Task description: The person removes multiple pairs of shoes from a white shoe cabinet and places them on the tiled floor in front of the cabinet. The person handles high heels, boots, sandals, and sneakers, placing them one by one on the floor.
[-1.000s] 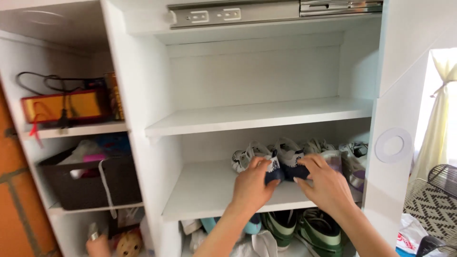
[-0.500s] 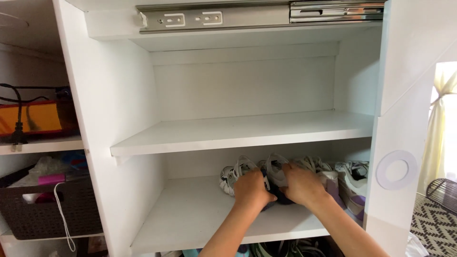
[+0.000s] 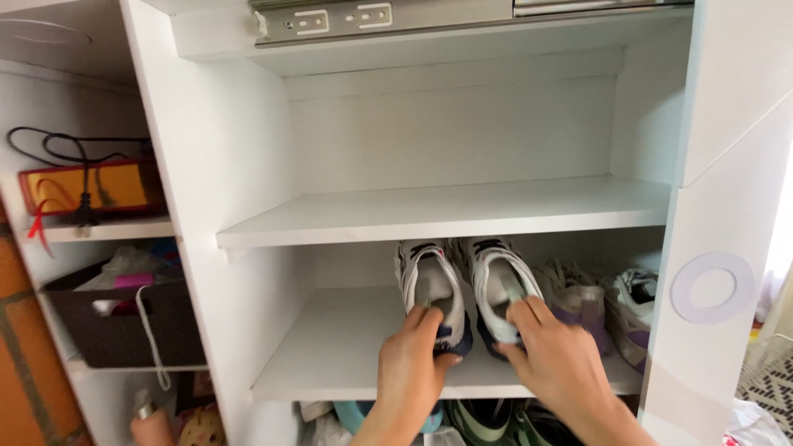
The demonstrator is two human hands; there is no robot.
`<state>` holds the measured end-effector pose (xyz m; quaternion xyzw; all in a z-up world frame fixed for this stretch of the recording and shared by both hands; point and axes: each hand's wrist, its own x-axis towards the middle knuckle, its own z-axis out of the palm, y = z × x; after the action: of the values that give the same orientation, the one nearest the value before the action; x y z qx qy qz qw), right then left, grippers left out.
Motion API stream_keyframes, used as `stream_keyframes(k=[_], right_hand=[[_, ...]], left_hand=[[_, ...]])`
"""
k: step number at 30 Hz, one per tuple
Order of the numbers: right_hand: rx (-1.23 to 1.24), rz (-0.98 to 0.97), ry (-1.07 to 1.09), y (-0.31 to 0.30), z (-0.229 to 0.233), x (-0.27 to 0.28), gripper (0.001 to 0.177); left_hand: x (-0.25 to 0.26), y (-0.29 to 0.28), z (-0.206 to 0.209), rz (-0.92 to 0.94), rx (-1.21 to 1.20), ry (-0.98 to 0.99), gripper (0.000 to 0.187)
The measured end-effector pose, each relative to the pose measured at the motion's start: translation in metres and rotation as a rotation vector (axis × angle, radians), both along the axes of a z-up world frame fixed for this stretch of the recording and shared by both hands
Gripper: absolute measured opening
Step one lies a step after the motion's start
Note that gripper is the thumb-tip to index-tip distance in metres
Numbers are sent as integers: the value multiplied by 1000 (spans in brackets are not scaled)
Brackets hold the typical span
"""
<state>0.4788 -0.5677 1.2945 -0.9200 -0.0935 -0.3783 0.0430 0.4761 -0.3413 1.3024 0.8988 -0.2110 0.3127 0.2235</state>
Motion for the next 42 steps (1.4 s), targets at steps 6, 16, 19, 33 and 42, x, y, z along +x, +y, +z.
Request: stream_keyframes(k=[6, 16, 19, 33, 42], right_hand=[[-18, 67, -145, 12, -47, -57, 34], [104, 251, -674, 53, -96, -117, 23], [359, 182, -360, 80, -112, -154, 11], [577, 168, -388, 170, -275, -210, 29], [544, 52, -413, 259, -311, -301, 25]], left_hand=[[-68, 10, -38, 6, -66, 26, 33], [-126, 9, -133, 278, -29, -416, 26], [-156, 8, -135, 346, -63, -472, 27], [-260, 87, -190, 438, -10, -561, 25], [-322, 178, -265, 309, 9, -358, 18]])
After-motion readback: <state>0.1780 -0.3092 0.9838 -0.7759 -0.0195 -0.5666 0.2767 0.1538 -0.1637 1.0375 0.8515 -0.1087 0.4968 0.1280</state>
